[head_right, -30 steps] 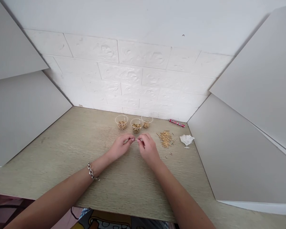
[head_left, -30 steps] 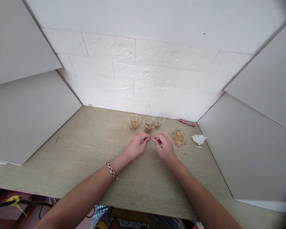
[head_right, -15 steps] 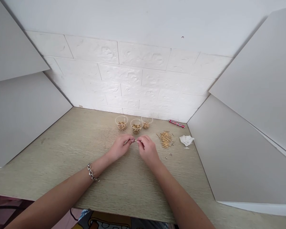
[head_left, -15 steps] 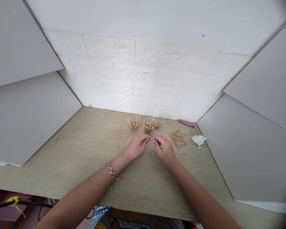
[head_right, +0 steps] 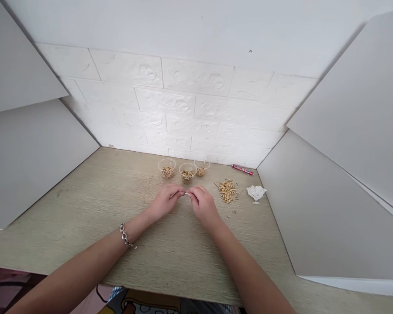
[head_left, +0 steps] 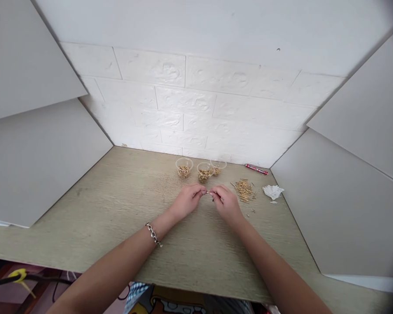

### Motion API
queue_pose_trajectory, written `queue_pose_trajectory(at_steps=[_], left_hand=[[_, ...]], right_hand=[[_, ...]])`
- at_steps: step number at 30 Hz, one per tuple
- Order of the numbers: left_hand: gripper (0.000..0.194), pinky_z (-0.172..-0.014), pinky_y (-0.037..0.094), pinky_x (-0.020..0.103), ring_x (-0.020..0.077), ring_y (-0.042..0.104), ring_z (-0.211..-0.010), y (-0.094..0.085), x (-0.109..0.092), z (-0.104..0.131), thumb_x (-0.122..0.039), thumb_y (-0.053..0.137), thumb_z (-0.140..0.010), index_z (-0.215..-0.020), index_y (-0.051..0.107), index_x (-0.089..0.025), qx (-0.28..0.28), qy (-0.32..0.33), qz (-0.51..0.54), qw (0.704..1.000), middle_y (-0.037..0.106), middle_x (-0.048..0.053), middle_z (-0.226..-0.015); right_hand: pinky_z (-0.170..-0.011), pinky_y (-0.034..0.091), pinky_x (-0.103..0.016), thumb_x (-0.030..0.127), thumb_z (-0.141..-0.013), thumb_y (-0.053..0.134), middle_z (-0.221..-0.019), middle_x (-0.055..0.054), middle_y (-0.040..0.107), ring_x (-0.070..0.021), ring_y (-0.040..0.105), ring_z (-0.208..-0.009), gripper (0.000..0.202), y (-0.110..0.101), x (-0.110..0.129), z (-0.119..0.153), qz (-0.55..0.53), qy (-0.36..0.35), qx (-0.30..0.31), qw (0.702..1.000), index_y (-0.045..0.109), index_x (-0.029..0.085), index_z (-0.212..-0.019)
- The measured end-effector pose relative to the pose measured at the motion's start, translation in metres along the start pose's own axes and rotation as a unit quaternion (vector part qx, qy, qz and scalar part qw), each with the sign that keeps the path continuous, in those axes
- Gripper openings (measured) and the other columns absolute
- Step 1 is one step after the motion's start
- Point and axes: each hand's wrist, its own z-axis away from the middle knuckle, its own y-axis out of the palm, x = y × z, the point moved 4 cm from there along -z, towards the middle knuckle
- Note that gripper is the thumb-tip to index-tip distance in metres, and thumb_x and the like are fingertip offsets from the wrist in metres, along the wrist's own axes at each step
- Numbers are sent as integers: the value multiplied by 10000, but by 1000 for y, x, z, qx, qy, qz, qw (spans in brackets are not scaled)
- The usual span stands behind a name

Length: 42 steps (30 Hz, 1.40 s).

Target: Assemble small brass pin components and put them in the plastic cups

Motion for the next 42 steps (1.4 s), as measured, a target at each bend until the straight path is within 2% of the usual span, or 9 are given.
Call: queue_pose_trajectory(at_steps=[6,10,16,25,30,42], left_hand=[[221,-699,410,227,112,528,-754,0,-2,1,-228,367,-833,-794,573,-161,0,-4,-11,1000,605,12,-789],[193,-716,402,244,125,519,-776,0,-3,2,-184,380,-823,-804,571,-159,-8,17,-69,997,600,29,-808],[169,-729,376,267,131,505,-787,1,-4,5,-166,392,-819,-830,561,-166,-23,43,-150,987,590,34,-818],[177,-707,349,306,165,497,-788,1,-12,4,-182,372,-824,-801,546,-156,6,52,-263,963,566,53,-784],[175,-698,362,279,149,506,-755,3,-5,4,-188,379,-819,-777,545,-152,7,20,-225,974,571,48,-773],[207,-641,382,222,121,519,-718,4,4,1,-187,364,-817,-760,560,-158,3,-26,-115,993,590,27,-766]], right_hand=[[-606,383,-243,188,-789,412,-728,-30,544,-135,489,-654,144,1,-2,0,-21,19,5,1000,555,180,-774],[-605,375,-239,181,-776,422,-714,-25,545,-135,486,-659,137,4,-4,0,-32,38,2,999,558,177,-755],[-579,366,-236,208,-754,433,-649,-10,539,-126,478,-604,129,8,-9,3,-48,100,-5,994,558,176,-742],[-562,379,-245,238,-728,441,-614,-6,544,-128,490,-575,134,21,-24,6,-88,188,-7,978,549,165,-698],[-530,396,-252,261,-725,443,-601,-6,549,-132,508,-535,147,28,-29,9,-133,217,-5,967,554,164,-718],[-546,406,-246,288,-732,451,-637,0,554,-122,510,-545,163,29,-30,10,-174,231,-1,957,553,162,-755]])
